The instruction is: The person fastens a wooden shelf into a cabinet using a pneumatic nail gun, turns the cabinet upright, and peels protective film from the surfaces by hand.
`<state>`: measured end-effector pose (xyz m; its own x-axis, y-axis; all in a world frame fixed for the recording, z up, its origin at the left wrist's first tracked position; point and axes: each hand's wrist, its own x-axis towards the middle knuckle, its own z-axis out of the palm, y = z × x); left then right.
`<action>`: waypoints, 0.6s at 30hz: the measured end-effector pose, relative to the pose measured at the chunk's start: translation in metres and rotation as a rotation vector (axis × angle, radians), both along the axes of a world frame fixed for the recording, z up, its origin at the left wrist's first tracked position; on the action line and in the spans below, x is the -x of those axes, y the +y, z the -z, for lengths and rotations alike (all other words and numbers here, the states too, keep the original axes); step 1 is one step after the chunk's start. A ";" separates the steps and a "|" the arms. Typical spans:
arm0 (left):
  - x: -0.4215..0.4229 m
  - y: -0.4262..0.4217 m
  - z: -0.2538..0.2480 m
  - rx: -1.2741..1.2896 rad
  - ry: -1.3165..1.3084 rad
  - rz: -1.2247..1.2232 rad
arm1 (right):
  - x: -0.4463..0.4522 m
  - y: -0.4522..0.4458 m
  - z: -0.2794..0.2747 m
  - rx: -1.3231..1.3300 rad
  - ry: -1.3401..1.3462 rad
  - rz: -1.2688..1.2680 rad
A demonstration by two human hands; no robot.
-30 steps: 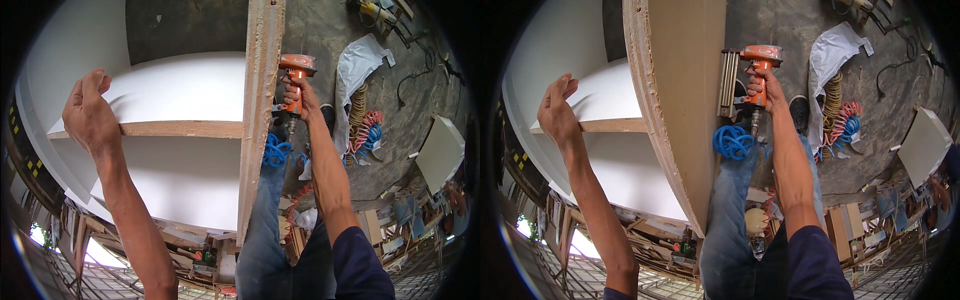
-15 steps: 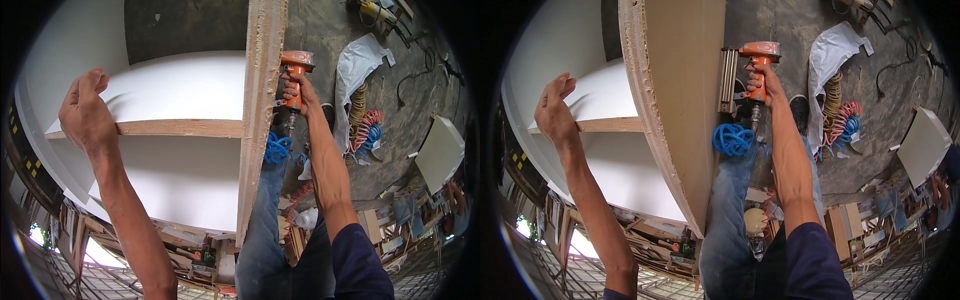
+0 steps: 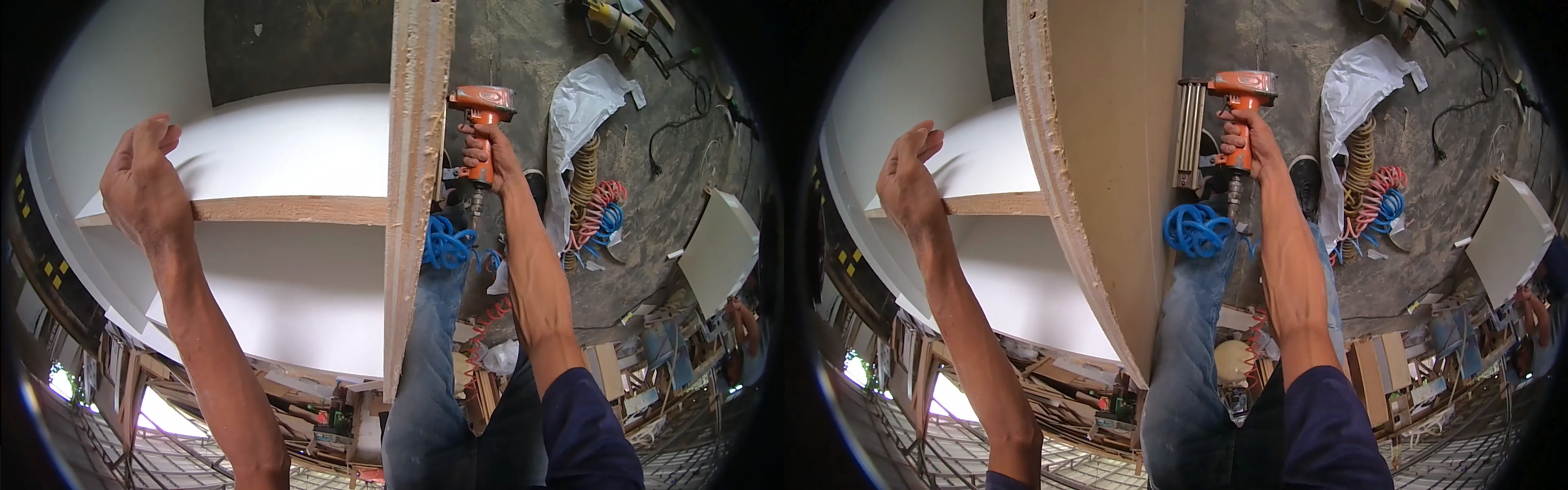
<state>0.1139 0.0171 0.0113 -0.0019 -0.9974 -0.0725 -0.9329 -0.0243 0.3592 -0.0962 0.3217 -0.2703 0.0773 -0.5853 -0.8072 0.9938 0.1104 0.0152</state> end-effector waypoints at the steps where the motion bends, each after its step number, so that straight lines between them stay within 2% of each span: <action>1: 0.000 0.000 -0.002 0.000 -0.025 -0.004 | -0.001 0.000 -0.003 0.009 -0.010 0.005; 8: -0.003 -0.001 0.002 0.019 0.006 -0.021 | -0.002 -0.001 -0.007 0.003 0.009 -0.006; 12: -0.002 0.001 0.001 0.019 -0.060 -0.009 | -0.003 0.001 -0.014 0.008 0.026 -0.022; 18: 0.003 0.002 -0.002 -0.006 -0.065 -0.031 | -0.005 0.009 -0.045 0.028 0.061 -0.043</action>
